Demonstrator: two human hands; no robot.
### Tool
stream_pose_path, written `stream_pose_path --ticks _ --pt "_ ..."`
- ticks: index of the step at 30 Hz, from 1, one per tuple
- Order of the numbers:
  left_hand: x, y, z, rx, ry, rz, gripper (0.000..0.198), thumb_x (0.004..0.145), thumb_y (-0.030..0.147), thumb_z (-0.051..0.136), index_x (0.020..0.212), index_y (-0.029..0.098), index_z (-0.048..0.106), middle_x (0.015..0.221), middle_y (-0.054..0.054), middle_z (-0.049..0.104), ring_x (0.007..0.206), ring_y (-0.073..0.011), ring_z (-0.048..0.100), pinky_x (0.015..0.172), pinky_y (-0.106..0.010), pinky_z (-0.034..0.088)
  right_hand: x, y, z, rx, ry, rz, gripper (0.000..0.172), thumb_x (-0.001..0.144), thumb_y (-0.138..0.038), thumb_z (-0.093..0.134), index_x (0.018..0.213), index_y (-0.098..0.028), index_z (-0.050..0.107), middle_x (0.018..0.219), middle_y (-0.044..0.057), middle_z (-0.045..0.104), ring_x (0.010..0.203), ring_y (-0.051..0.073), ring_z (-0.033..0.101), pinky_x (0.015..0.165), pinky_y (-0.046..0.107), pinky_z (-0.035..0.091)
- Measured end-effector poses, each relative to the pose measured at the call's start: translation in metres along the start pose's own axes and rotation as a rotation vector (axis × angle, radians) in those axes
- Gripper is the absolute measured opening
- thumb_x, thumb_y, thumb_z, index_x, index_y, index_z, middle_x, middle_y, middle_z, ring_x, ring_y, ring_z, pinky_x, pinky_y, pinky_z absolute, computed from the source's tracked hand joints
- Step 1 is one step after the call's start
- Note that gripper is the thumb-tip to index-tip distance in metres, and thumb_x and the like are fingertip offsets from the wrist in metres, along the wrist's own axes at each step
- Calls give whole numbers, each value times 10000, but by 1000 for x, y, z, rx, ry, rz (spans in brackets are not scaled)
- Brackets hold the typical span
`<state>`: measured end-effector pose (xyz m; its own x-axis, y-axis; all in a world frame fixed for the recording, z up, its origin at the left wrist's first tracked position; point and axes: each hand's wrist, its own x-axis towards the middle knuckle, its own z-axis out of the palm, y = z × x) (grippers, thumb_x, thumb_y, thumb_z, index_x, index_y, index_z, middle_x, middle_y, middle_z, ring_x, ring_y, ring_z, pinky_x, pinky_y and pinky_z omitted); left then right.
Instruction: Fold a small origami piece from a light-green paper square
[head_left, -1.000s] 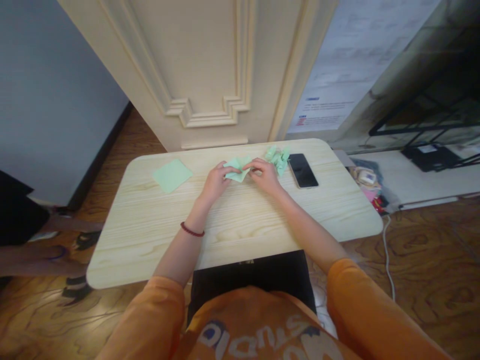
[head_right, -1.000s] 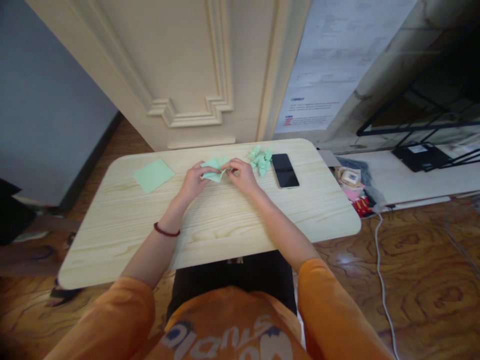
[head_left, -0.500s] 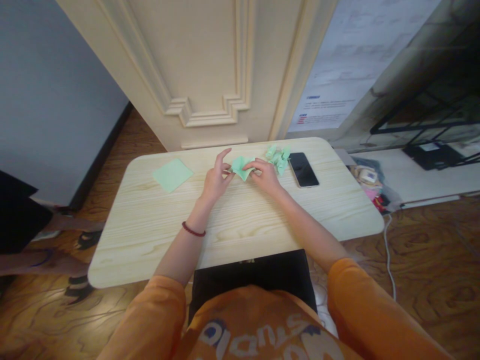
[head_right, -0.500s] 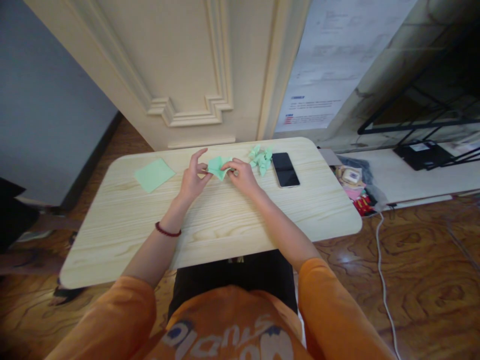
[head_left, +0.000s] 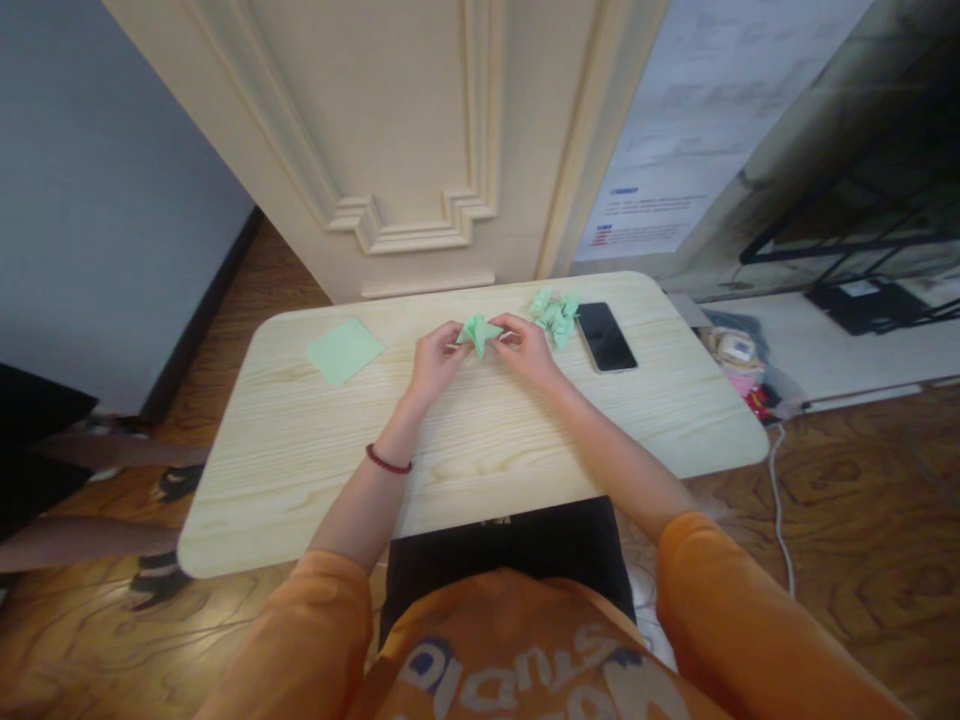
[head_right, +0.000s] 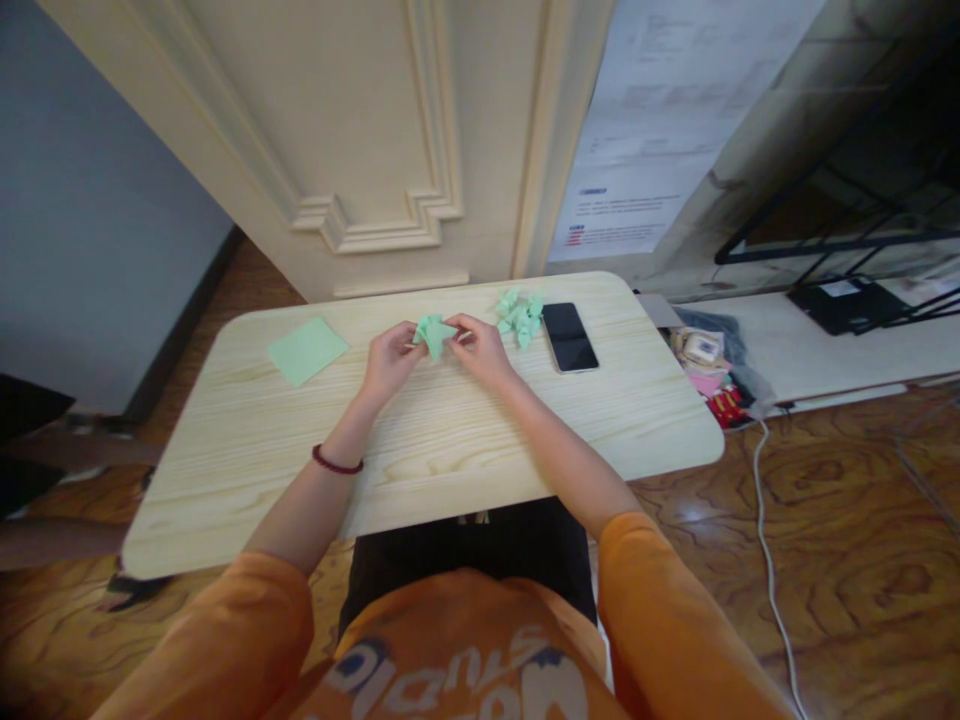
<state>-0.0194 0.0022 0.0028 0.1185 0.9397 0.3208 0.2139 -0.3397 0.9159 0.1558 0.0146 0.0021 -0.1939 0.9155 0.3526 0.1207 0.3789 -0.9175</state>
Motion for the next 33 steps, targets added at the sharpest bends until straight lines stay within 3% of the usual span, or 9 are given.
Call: stream_pose_path --ticks 7,14,20,28,33 --pt "1 2 7 -272 5 -124 446 670 579 727 790 163 621 753 -28 657 685 -146 629 648 -267 553 2 -4 -1 146 19 138 219 677 -393 692 673 -200 589 645 -14 547 652 148 535 616 275 466" --pt "0 3 8 -231 77 -95 364 620 417 803 814 161 632 810 -30 695 756 -153 659 760 -284 543 4 -6 -1 185 -23 184 381 632 -524 741 589 -200 545 589 -32 488 613 128 492 576 257 454" --pt "1 1 10 -328 121 -161 442 551 420 830 816 163 586 778 -30 694 709 -171 676 683 -303 579 2 -4 4 347 -36 293 364 574 -485 801 716 -199 626 667 -28 572 658 127 542 609 251 500" --pt "-1 1 11 -272 108 -146 589 671 377 758 1160 214 475 834 -9 666 714 -179 691 686 -316 587 0 -3 7 542 -33 425 377 527 -422 848 732 -190 632 736 -19 649 704 120 597 631 232 521" --pt "0 -2 9 -247 98 -153 501 664 357 757 1083 184 544 763 -9 668 645 -154 653 620 -270 559 0 -2 7 531 -12 446 378 485 -384 865 713 -190 635 680 -31 644 647 103 591 619 218 512"
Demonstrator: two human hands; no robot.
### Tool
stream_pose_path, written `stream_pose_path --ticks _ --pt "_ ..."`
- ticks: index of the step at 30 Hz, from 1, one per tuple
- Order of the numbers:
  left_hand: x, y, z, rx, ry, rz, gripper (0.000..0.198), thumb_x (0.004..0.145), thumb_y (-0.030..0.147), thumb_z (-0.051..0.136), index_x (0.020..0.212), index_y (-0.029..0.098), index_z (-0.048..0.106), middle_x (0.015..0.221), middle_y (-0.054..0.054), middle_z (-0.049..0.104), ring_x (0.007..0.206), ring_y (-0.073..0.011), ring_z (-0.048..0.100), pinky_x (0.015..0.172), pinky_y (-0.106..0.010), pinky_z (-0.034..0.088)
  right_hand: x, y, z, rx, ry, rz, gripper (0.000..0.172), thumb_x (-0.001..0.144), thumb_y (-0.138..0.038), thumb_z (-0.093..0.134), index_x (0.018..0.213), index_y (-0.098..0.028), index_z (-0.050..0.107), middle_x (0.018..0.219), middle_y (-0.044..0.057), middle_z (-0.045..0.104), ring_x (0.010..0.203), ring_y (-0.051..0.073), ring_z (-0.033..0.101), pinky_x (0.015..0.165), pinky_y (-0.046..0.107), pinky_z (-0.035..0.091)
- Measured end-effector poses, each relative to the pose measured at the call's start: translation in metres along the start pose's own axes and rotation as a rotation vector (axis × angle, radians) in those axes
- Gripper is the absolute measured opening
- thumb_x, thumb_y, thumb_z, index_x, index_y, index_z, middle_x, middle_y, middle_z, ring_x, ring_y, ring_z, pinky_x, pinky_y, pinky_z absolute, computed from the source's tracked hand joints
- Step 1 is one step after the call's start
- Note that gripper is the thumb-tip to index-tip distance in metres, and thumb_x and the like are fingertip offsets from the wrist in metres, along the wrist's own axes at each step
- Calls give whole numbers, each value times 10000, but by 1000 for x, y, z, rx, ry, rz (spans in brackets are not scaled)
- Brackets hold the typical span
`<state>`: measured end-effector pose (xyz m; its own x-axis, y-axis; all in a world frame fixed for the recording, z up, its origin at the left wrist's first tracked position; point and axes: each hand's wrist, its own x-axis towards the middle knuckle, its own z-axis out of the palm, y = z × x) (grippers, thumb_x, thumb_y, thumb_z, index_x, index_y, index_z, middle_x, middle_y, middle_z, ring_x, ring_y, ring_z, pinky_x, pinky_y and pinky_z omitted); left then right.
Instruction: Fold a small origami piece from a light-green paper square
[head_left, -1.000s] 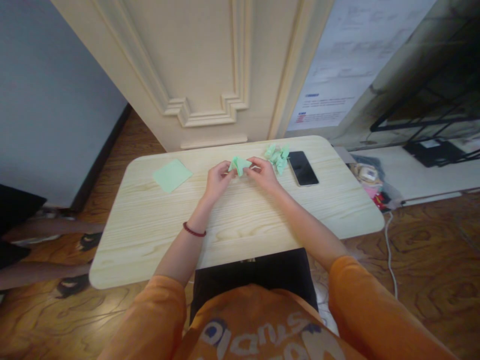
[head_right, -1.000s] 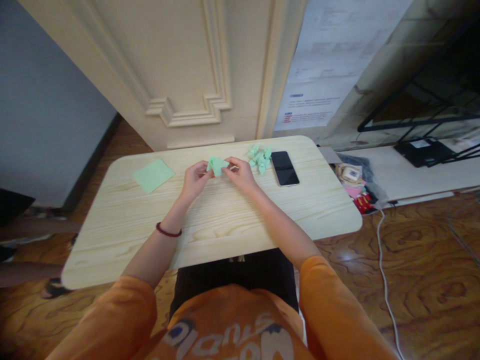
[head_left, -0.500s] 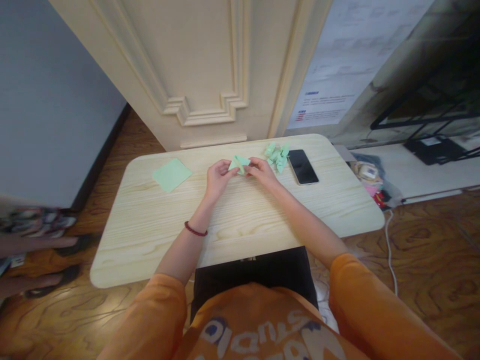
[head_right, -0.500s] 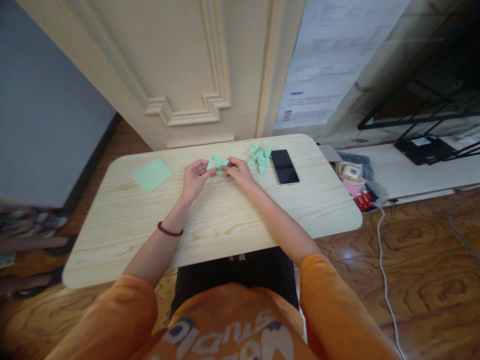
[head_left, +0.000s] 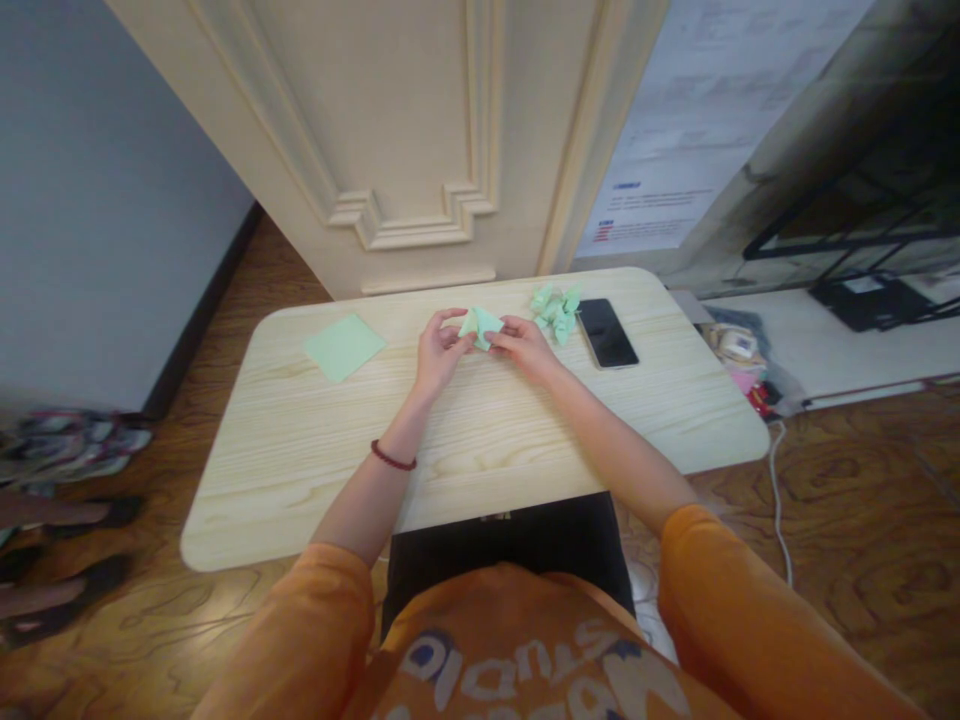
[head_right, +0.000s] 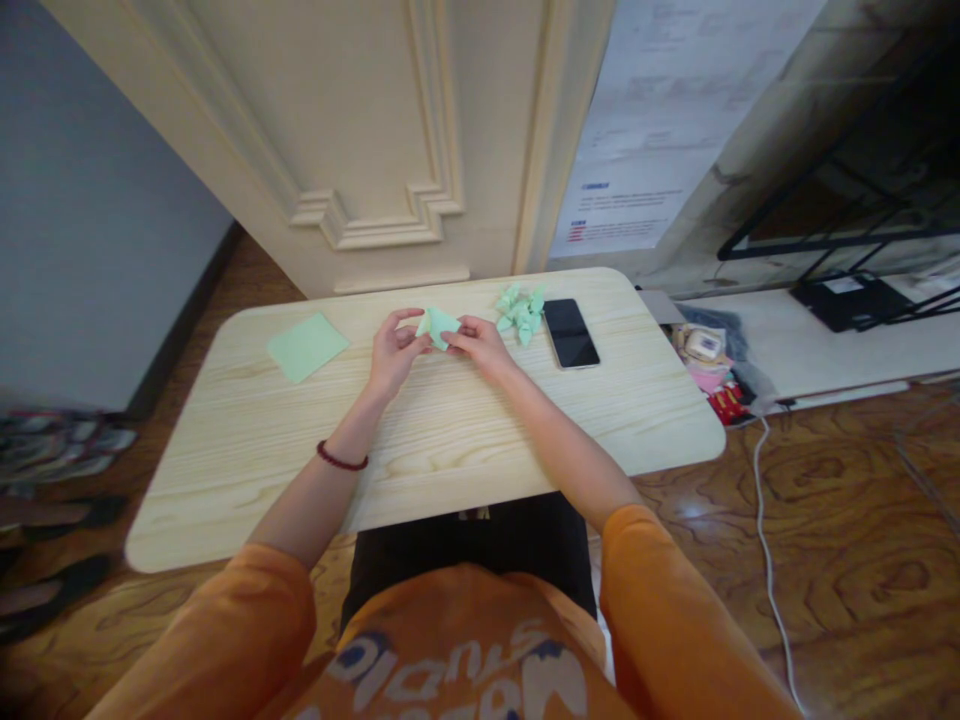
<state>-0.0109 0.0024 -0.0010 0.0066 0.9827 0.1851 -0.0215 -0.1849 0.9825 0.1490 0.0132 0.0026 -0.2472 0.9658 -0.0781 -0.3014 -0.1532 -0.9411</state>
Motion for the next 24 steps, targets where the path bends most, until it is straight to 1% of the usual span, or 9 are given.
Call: stream_pose_path --ticks 4,7,10,14,17,20,24 --pt "2 -1 -1 -24 11 -45 384 611 356 787 890 161 610 741 -19 675 633 -138 628 577 -243 538 0 0 0 -3 -3 2 378 476 -372 866 706 -185 634 665 -35 648 639 100 594 602 210 500" --pt "3 0 -2 -42 35 -58 349 606 381 790 820 160 625 765 -25 678 677 -144 638 592 -245 547 1 1 -2 -26 -20 -11 365 483 -359 864 699 -187 624 631 -46 627 615 96 583 586 206 491" --pt "4 3 -4 -46 50 -43 351 650 440 768 813 164 626 784 -37 680 717 -159 647 584 -248 549 1 1 -3 -72 -51 -32 329 522 -346 852 700 -185 626 620 -46 615 591 87 569 583 206 482" --pt "5 6 -8 -25 58 21 365 651 462 780 815 168 637 736 -32 679 675 -147 633 576 -233 526 0 0 -4 -83 -78 -34 310 537 -333 844 719 -188 639 641 -36 629 597 94 567 594 221 487" --pt "4 8 -8 -16 59 54 381 656 445 781 896 168 679 719 -28 691 660 -141 632 627 -243 529 -1 -2 -3 -51 -80 -17 319 540 -348 842 732 -191 642 681 -29 640 648 107 583 611 225 486" --pt "4 9 -7 0 23 62 408 677 437 758 979 167 712 768 -45 714 676 -153 642 641 -260 531 -3 -4 -1 -33 -75 -9 323 557 -376 834 738 -195 636 722 -30 640 678 112 584 611 222 469" --pt "2 8 -3 -3 16 96 354 664 428 762 903 167 744 829 -68 732 717 -170 663 667 -270 537 -4 -6 -1 -71 -57 -51 339 559 -401 833 736 -190 634 689 -39 618 645 105 552 592 221 429"
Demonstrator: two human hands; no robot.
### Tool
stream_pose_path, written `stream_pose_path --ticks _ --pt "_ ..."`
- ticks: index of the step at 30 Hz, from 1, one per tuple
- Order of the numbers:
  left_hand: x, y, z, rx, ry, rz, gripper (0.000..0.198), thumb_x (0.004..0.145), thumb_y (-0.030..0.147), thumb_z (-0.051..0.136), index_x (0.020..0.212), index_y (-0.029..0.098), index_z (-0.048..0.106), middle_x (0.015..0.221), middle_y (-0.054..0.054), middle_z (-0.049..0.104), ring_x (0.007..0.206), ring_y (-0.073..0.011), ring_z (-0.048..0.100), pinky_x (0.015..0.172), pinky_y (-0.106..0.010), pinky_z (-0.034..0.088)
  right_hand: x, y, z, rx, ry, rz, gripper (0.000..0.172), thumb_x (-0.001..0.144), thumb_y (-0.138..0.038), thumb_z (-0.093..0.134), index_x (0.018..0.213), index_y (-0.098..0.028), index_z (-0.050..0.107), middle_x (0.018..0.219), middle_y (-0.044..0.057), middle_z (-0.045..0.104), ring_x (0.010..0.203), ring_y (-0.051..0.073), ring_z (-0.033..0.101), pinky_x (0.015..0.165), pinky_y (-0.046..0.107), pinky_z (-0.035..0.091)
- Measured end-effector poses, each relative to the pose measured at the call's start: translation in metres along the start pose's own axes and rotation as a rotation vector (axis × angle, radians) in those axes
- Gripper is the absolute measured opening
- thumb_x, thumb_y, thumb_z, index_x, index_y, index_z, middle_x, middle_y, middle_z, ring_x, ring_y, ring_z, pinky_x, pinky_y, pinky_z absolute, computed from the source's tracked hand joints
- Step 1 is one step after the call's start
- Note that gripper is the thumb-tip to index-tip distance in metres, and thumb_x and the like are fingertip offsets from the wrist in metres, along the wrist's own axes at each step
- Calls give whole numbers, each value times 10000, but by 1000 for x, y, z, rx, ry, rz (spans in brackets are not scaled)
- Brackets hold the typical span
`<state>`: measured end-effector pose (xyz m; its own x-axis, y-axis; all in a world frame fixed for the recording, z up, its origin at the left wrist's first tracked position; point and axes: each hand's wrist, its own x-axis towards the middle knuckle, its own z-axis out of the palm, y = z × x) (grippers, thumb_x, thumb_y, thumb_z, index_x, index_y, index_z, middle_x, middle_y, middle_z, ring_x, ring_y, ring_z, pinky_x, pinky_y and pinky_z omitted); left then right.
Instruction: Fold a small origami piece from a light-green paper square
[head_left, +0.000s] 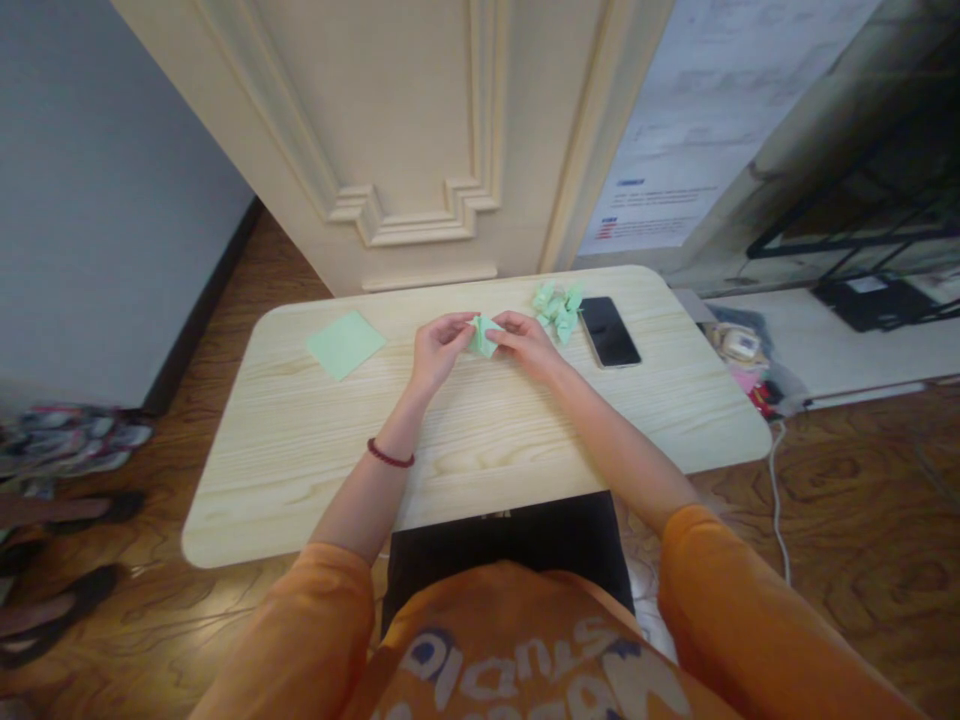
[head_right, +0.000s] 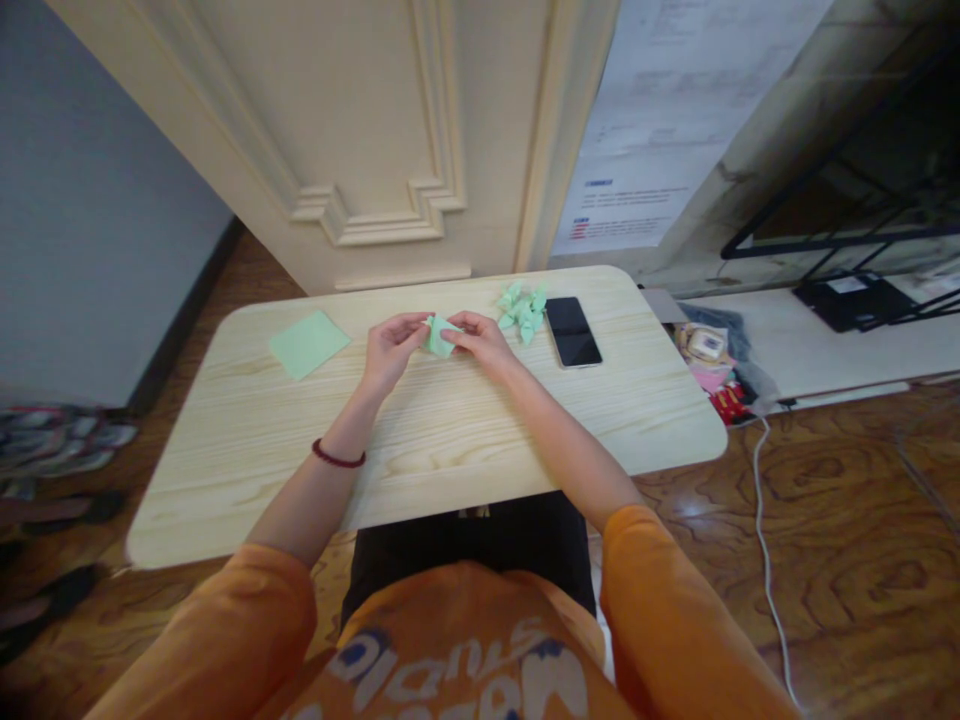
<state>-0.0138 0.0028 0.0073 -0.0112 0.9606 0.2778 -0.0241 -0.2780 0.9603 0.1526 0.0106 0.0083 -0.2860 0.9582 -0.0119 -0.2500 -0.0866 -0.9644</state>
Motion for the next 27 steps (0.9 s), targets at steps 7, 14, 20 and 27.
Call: stream_pose_path --ticks 7,14,20,27 --pt "-4 3 2 -10 -18 -21 359 655 426 795 894 162 757 883 -83 742 754 -197 689 723 -306 555 2 1 -1 -59 34 -65 360 551 -428 834 729 -176 648 684 -31 618 630 108 532 626 245 417" --pt "-2 -1 3 -33 24 -40 366 599 452 830 807 159 763 868 -95 744 805 -223 687 780 -345 548 1 -1 0 -62 19 -84 352 554 -430 840 719 -176 662 705 -22 644 670 117 549 682 256 428" --pt "-3 2 2 -34 -32 -45 356 633 392 812 905 169 759 800 -62 728 731 -172 665 719 -287 529 2 0 -1 -76 34 -108 336 572 -437 827 733 -176 687 729 -13 654 707 124 554 716 263 429" --pt "-3 7 0 61 -84 -32 253 651 338 755 817 148 740 750 -54 706 673 -149 640 656 -257 511 1 1 0 -126 12 -52 383 561 -475 819 746 -163 698 682 -6 637 639 119 518 609 251 389"
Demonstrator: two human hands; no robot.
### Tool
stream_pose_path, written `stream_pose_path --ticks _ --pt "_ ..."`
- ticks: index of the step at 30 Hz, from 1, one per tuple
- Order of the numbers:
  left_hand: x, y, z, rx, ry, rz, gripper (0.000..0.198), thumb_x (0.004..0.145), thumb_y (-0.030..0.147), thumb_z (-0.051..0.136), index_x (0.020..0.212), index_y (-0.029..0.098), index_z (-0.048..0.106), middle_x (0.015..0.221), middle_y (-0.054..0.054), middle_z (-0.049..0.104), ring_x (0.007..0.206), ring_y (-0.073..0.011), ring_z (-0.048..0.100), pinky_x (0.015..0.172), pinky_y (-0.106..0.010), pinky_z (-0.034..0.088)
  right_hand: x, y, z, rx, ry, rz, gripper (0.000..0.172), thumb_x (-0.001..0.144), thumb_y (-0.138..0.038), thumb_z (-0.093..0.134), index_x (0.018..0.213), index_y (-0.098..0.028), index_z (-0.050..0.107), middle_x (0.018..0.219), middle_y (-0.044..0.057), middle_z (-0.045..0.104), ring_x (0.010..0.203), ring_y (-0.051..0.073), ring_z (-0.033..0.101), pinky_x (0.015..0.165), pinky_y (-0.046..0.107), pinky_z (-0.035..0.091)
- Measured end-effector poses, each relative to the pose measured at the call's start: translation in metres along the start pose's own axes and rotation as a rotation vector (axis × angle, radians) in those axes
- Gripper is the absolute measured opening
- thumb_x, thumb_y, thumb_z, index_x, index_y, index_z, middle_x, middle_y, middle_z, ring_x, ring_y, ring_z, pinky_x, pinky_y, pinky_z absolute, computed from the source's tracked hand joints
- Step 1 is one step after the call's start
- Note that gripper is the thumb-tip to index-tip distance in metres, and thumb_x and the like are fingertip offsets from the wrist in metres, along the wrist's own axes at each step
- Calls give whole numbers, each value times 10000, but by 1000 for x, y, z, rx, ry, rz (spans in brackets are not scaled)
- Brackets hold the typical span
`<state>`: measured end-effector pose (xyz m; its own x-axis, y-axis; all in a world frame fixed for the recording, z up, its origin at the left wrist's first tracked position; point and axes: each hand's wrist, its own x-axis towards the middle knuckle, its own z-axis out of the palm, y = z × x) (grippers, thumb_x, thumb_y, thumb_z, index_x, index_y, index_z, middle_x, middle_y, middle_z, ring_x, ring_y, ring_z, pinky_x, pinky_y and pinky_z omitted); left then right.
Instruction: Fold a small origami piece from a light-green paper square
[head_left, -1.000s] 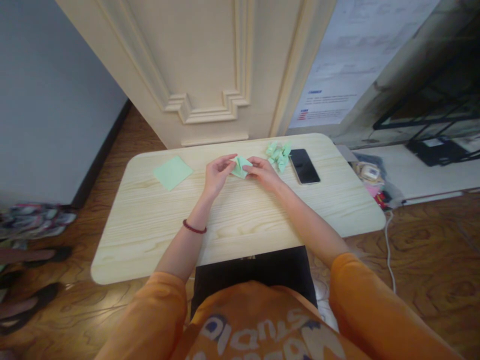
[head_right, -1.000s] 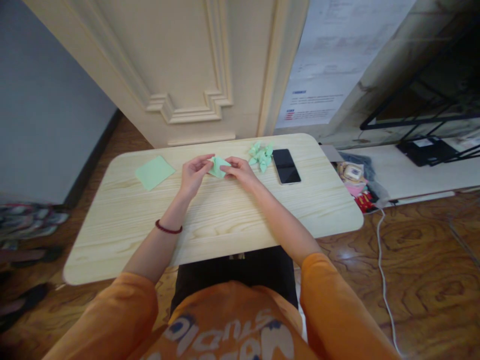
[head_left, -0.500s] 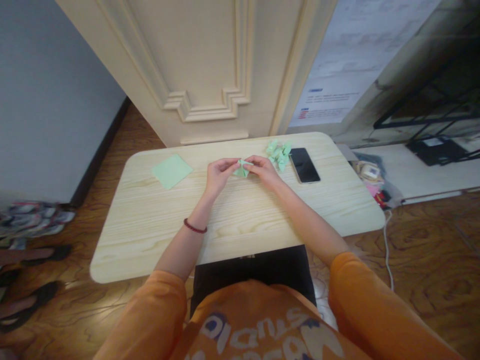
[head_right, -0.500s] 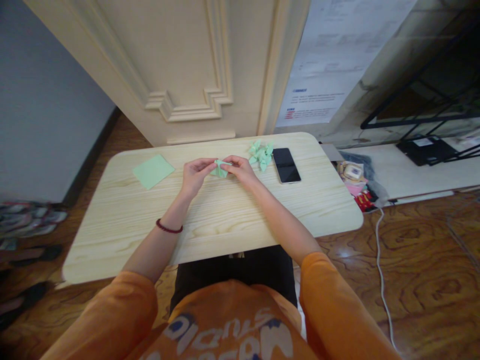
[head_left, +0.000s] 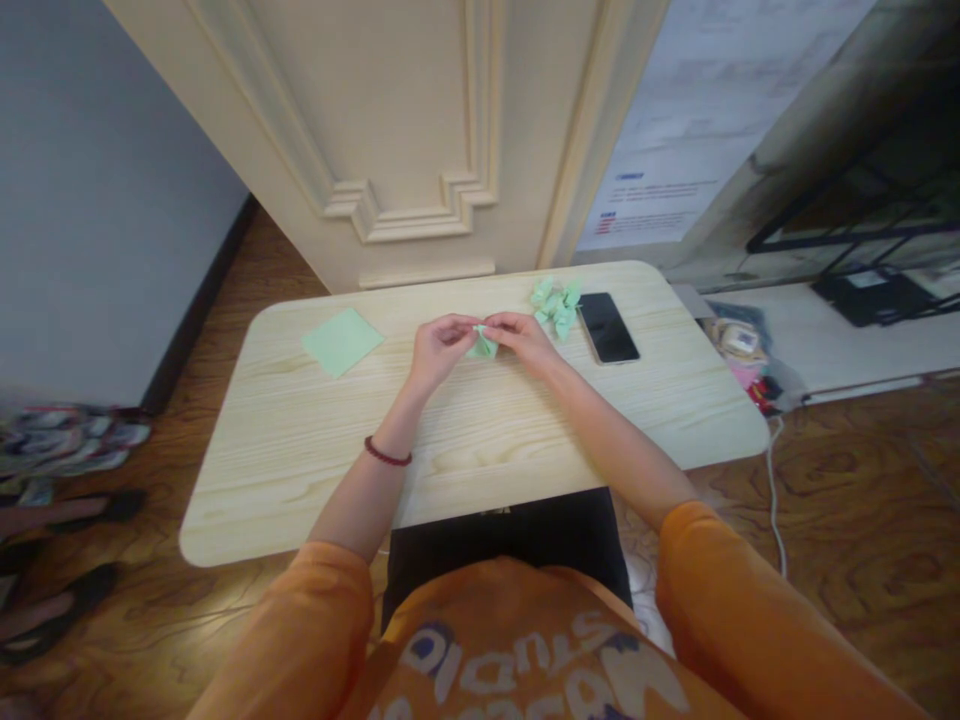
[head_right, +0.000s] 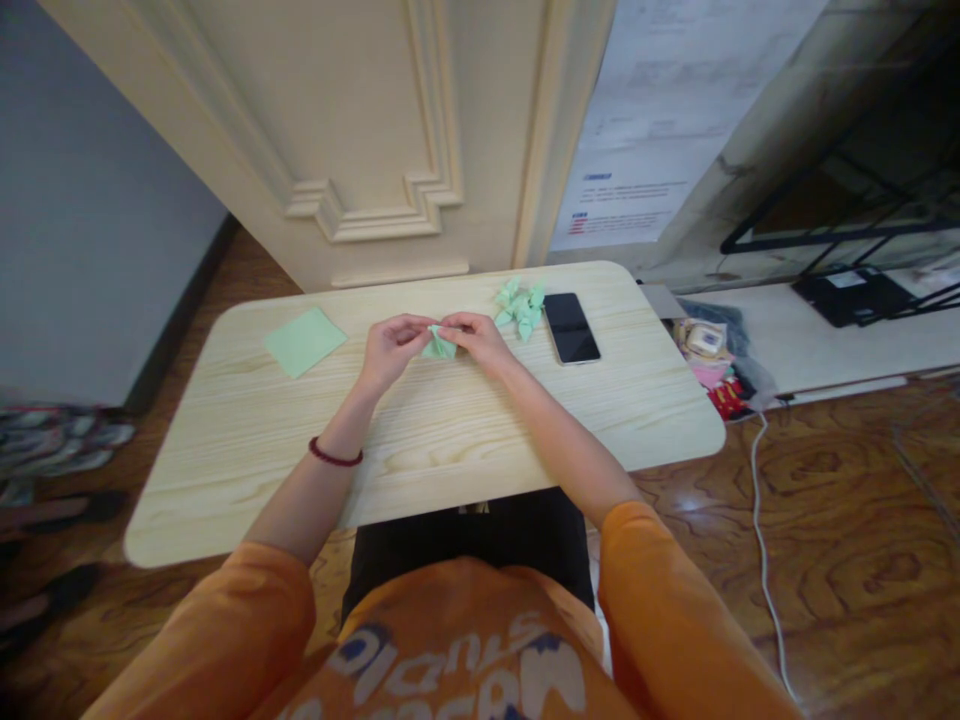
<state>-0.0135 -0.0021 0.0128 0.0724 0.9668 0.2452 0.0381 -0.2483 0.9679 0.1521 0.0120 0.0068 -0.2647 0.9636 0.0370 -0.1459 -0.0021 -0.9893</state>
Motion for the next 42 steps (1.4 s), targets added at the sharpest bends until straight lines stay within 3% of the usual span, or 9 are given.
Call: stream_pose_path --ticks 4,10,16,22,29,35,42 --pt "1 0 -2 -18 -8 -51 250 621 311 759 797 136 727 700 -45 683 614 -133 614 601 -242 492 -1 2 1 61 -5 71 401 534 -465 840 753 -168 683 634 -24 614 593 109 513 588 241 384" --pt "1 0 -2 -94 6 -122 334 583 390 807 778 132 725 776 -74 714 676 -161 639 679 -288 528 -1 1 2 117 -8 86 404 510 -460 849 719 -165 670 675 -19 635 634 112 543 615 237 405" --pt "1 -1 -1 -78 15 -146 353 565 402 824 768 131 726 720 -66 703 629 -158 633 640 -283 529 1 4 2 -39 63 1 376 529 -465 828 713 -170 683 645 -15 634 604 117 513 594 249 394" --pt "0 1 -2 -158 -4 -275 440 540 491 842 771 137 719 740 -76 708 672 -188 658 662 -319 559 1 6 1 -103 86 4 343 553 -445 801 723 -169 687 652 -8 634 608 126 515 593 261 400" --pt "0 -2 -6 -242 -32 -368 444 456 375 888 778 131 703 751 -63 706 692 -181 666 724 -347 565 0 4 2 -30 38 14 359 538 -426 822 738 -171 667 698 -11 647 670 134 564 639 261 437" --pt "3 -3 -10 -297 114 -357 399 465 350 859 763 152 681 730 -29 696 718 -176 665 752 -347 571 0 -1 -1 144 34 91 427 550 -382 830 891 -204 643 790 -16 680 727 131 630 644 245 489" --pt "6 -4 -12 -239 224 -251 375 507 363 820 782 161 664 697 -13 677 687 -163 651 702 -318 570 0 1 -2 177 -10 165 466 479 -343 879 850 -203 634 643 -33 684 617 114 641 639 246 531"
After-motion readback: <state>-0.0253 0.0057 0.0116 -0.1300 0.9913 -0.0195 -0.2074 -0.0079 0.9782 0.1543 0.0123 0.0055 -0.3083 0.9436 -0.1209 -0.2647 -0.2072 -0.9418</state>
